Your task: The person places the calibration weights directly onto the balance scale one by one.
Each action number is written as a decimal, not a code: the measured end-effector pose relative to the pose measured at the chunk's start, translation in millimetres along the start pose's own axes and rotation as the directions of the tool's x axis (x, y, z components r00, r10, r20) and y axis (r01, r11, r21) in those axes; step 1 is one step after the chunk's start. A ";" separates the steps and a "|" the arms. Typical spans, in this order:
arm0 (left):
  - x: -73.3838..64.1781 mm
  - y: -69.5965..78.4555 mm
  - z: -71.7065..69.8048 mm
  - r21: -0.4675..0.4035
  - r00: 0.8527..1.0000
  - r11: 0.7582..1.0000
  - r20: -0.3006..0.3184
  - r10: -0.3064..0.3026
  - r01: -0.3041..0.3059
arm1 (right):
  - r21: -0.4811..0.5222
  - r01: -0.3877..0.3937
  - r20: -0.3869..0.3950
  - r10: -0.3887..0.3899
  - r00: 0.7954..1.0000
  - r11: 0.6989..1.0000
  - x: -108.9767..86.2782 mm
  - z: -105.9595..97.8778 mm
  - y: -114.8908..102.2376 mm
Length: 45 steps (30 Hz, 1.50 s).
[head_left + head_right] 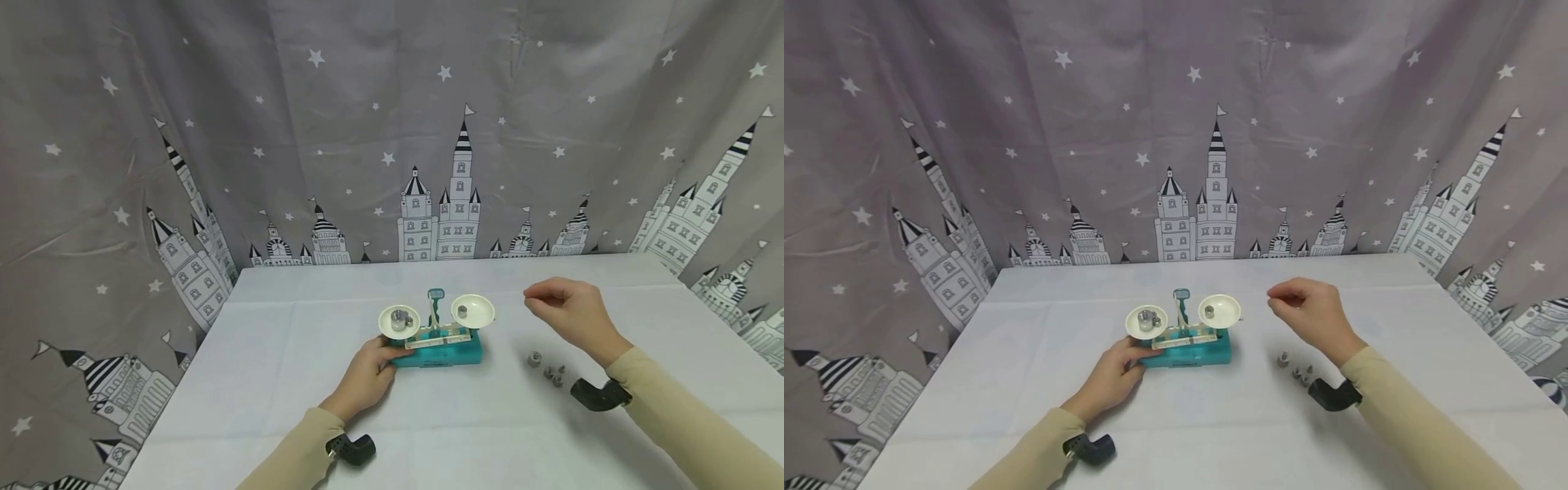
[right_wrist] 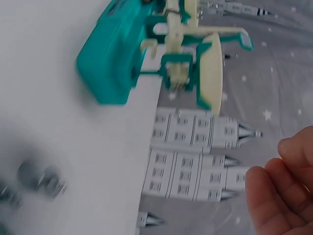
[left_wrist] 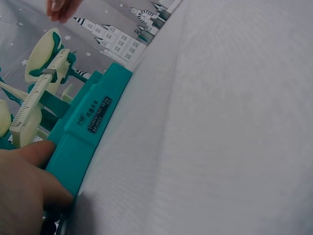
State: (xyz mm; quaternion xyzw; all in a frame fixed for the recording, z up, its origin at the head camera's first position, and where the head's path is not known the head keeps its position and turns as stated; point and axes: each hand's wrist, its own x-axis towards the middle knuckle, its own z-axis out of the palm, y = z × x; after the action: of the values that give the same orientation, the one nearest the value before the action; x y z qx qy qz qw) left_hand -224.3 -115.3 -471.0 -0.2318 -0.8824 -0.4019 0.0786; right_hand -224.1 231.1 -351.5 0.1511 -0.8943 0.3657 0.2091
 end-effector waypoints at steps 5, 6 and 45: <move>-1.0 -1.2 -0.1 0.005 1.000 1.000 0.003 -0.007 0.007 | -0.041 -0.060 -0.014 0.059 0.998 0.997 -18.3 -18.0 17.2; -1.1 -1.1 -0.4 0.004 1.000 1.000 0.002 -0.009 0.009 | -0.047 -0.068 -0.017 0.067 0.998 0.997 -21.8 -20.5 20.6; 0.9 3.3 -1.7 -0.013 0.999 1.000 0.017 -0.028 0.028 | 0.089 -0.141 0.130 0.129 0.983 0.986 -84.0 7.7 70.1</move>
State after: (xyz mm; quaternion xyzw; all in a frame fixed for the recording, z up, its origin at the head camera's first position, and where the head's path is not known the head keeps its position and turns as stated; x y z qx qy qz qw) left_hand -223.7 -114.4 -467.3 -0.2231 -0.8836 -0.4067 0.0640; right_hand -183.0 283.6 -438.5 0.1226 -0.8947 0.4123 0.1202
